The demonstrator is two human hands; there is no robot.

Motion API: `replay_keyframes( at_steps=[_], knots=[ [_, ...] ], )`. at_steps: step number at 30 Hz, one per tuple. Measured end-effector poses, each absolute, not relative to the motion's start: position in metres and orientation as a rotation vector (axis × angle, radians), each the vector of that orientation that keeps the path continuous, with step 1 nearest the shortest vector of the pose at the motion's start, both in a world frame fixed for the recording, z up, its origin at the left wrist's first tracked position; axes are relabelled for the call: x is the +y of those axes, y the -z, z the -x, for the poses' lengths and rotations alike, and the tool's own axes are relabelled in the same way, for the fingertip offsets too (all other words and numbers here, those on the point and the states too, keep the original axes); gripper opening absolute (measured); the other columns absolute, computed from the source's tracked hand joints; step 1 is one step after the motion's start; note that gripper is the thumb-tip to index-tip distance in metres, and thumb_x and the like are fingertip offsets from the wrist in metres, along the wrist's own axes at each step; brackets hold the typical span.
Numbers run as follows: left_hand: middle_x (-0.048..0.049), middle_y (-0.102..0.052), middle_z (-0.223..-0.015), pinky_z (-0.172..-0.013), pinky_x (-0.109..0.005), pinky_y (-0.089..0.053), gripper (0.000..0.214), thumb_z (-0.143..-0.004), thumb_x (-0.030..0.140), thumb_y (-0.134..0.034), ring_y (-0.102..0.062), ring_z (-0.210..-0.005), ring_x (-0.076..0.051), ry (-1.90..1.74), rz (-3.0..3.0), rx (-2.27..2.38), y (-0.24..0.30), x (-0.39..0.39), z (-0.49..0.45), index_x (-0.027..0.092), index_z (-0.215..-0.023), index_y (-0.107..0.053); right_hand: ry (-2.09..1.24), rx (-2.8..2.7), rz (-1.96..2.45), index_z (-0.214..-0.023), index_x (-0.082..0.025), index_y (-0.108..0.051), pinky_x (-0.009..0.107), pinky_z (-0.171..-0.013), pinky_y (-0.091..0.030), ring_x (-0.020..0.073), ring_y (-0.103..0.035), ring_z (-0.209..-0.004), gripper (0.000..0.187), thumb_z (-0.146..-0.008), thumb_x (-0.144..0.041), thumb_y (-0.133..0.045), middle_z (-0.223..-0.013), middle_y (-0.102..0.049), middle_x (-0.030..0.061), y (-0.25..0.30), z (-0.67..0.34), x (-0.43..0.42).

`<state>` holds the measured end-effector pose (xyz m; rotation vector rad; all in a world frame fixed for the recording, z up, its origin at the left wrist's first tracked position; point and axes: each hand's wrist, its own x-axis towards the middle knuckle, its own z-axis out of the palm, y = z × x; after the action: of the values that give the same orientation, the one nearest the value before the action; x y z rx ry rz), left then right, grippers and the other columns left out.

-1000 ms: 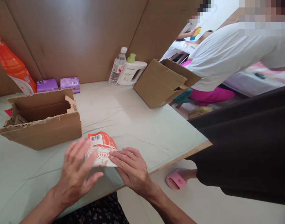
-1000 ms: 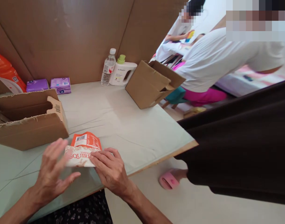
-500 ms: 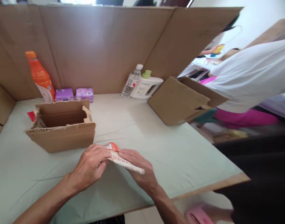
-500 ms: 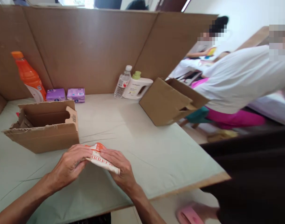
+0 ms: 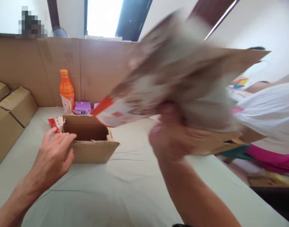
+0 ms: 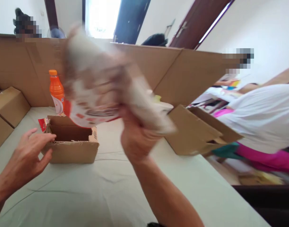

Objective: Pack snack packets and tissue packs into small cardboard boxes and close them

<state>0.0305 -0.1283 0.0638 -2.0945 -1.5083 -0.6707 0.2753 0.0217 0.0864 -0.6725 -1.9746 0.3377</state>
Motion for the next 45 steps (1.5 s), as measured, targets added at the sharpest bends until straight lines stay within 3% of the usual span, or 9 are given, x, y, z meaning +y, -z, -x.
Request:
replay_keyframes(
  at_steps=[3, 6, 9, 13, 15, 21, 40, 43, 45],
  knots=[
    [-0.0056, -0.072, -0.084, -0.099, -0.054, -0.047, 0.014, -0.087, 0.008, -0.049, -0.07, -0.08, -0.025, 0.657, 2.086, -1.557, -0.053, -0.133, -0.03, 0.018, -0.089, -0.058, -0.429, -2.056, 0.487, -0.107, -0.024, -0.078, 0.044, -0.096, -0.058, 0.0263, -0.072, -0.11, 0.031, -0.101, -0.026, -0.048, -0.109, -0.078, 0.0049, -0.078, -0.243, 0.026],
    [-0.0058, -0.069, -0.08, -0.096, -0.055, -0.048, 0.014, -0.083, 0.007, -0.048, -0.067, -0.078, -0.026, 0.617, 2.044, -1.615, -0.049, -0.136, -0.028, 0.019, -0.082, -0.055, -0.554, -2.507, 0.451, -0.092, -0.021, -0.079, 0.027, -0.082, -0.057, 0.0169, -0.075, -0.09, 0.034, -0.089, -0.007, -0.049, -0.097, -0.081, 0.0013, -0.08, -0.23, 0.029],
    [-0.0043, -0.065, -0.076, -0.092, -0.051, -0.049, 0.017, -0.079, 0.004, -0.047, -0.062, -0.075, -0.025, 0.583, 2.079, -1.619, -0.046, -0.133, -0.026, 0.019, -0.081, -0.055, -0.361, -3.002, 0.678, -0.089, -0.02, -0.08, 0.025, -0.072, -0.052, 0.0184, -0.074, -0.083, 0.034, -0.082, -0.001, -0.053, -0.09, -0.081, 0.0042, -0.092, -0.215, 0.029],
    [-0.0026, -0.06, -0.073, -0.066, -0.037, -0.047, 0.018, -0.077, 0.003, -0.049, -0.057, -0.07, -0.023, 0.634, 2.147, -1.617, -0.041, -0.128, -0.026, 0.021, -0.078, -0.053, -0.079, -3.364, 0.739, -0.103, -0.014, -0.08, 0.028, -0.071, -0.049, 0.0261, -0.074, -0.095, 0.027, -0.088, -0.012, -0.058, -0.101, -0.08, 0.0148, -0.09, -0.181, 0.031],
    [-0.0019, -0.059, -0.073, -0.061, -0.035, -0.043, 0.017, -0.079, 0.004, -0.05, -0.056, -0.07, -0.022, 0.669, 2.172, -1.624, -0.04, -0.129, -0.027, 0.021, -0.078, -0.053, -0.068, -3.433, 0.728, -0.108, -0.011, -0.079, 0.027, -0.072, -0.049, 0.0268, -0.074, -0.098, 0.027, -0.088, -0.013, -0.06, -0.105, -0.079, 0.0178, -0.081, -0.167, 0.033],
    [-0.0008, -0.057, -0.072, -0.065, -0.036, -0.042, 0.018, -0.086, 0.004, -0.049, -0.051, -0.069, -0.022, 0.691, 2.201, -1.559, -0.042, -0.133, -0.034, 0.021, -0.079, -0.054, -0.059, -3.459, 0.687, -0.118, -0.007, -0.075, 0.029, -0.079, -0.051, 0.028, -0.072, -0.108, 0.034, -0.093, -0.011, -0.052, -0.115, -0.075, 0.0214, -0.068, -0.157, 0.037],
    [-0.0016, -0.062, -0.076, -0.065, -0.036, -0.047, 0.015, -0.089, 0.007, -0.051, -0.058, -0.072, -0.022, 0.685, 2.198, -1.532, -0.041, -0.131, -0.035, 0.02, -0.085, -0.058, -0.176, -3.535, 0.586, -0.113, -0.011, -0.078, 0.029, -0.069, -0.051, 0.0262, -0.075, -0.094, 0.031, -0.089, -0.013, -0.059, -0.107, -0.079, 0.0173, -0.065, -0.152, 0.036],
    [-0.0062, -0.067, -0.096, -0.078, -0.037, -0.054, 0.015, -0.091, 0.009, -0.057, -0.065, -0.087, -0.022, 0.834, 2.09, -1.499, -0.04, -0.136, -0.037, 0.019, -0.101, -0.06, -0.2, -3.519, 0.59, -0.115, -0.011, -0.077, 0.03, -0.072, -0.051, 0.0279, -0.074, -0.098, 0.03, -0.089, -0.02, -0.065, -0.112, -0.078, 0.0172, -0.077, -0.155, 0.037],
    [-0.011, -0.064, -0.119, -0.094, -0.04, -0.055, 0.032, -0.09, 0.011, -0.064, -0.066, -0.107, -0.024, 0.962, 1.97, -1.492, -0.039, -0.139, -0.035, 0.02, -0.12, -0.059, -0.194, -3.426, 0.616, -0.124, -0.012, -0.072, 0.033, -0.08, -0.052, 0.0302, -0.071, -0.107, 0.037, -0.091, -0.027, -0.068, -0.12, -0.075, 0.0178, -0.093, -0.171, 0.037]
  ],
)
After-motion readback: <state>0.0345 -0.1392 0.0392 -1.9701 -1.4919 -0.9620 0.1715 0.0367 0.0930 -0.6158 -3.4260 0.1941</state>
